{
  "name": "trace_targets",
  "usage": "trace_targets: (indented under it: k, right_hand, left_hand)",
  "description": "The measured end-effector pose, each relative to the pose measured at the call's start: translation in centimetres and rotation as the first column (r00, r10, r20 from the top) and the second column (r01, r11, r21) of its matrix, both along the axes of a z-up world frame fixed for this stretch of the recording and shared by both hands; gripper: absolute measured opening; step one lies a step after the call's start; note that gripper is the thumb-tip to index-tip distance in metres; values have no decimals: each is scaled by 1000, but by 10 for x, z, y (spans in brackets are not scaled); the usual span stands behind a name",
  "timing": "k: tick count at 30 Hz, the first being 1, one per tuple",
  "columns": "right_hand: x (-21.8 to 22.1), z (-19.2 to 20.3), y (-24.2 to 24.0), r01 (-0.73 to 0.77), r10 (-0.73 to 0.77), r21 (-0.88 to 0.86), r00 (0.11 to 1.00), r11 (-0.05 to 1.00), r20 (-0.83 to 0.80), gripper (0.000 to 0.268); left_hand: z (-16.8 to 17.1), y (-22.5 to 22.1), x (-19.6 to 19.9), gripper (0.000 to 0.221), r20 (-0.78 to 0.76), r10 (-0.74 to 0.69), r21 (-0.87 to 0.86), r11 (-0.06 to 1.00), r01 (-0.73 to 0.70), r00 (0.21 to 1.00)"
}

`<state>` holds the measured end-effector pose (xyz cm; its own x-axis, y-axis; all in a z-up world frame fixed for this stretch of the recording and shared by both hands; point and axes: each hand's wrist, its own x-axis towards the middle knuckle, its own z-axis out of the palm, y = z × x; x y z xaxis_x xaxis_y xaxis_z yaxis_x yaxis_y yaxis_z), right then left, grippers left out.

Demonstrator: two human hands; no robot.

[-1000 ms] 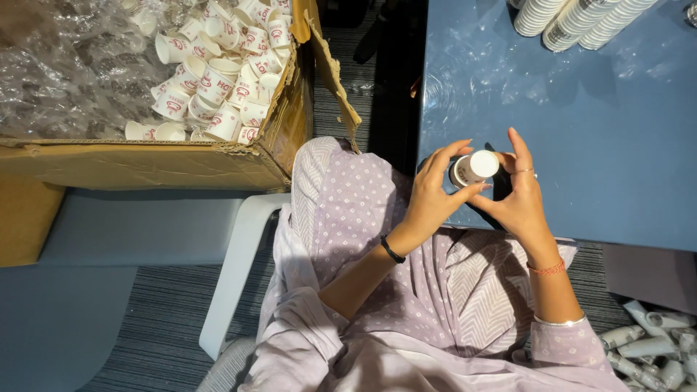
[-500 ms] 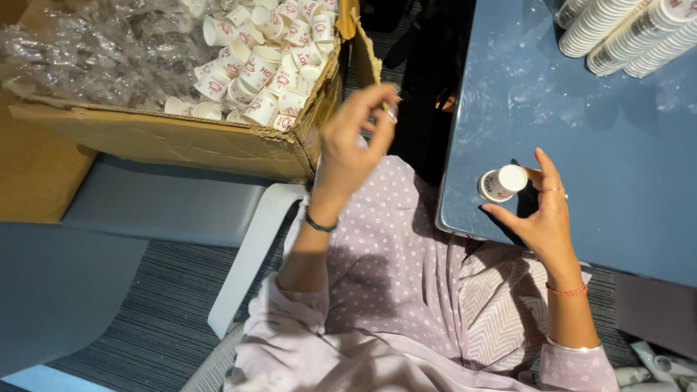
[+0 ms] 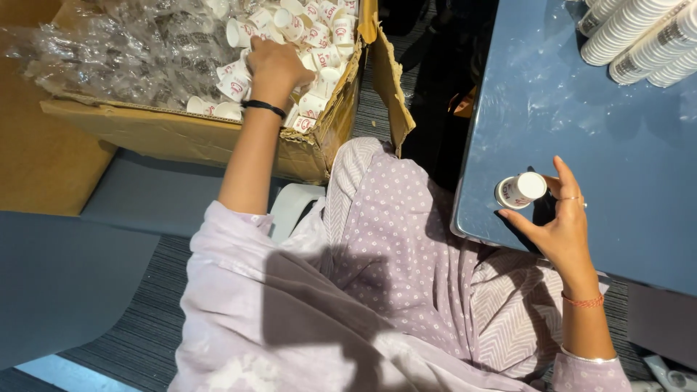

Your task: Sorting and stacking small paper cups from a cardboard box onto a table.

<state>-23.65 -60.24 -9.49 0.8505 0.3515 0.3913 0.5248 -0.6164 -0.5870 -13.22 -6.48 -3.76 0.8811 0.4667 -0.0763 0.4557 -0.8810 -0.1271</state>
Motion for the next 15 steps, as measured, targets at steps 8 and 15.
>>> trace_targets:
  k: [8,15]
  right_hand:
    - [2,-5,-3,-9,9,10,1000,1000,4,106]
    - [1,-3,-1,10,-10,7,1000,1000,10,104]
  left_hand:
    - [-52,19,8,18,149,60,109,991,-76,987]
    - [16,-52,-49,12,754,-69,-94,973,212,653]
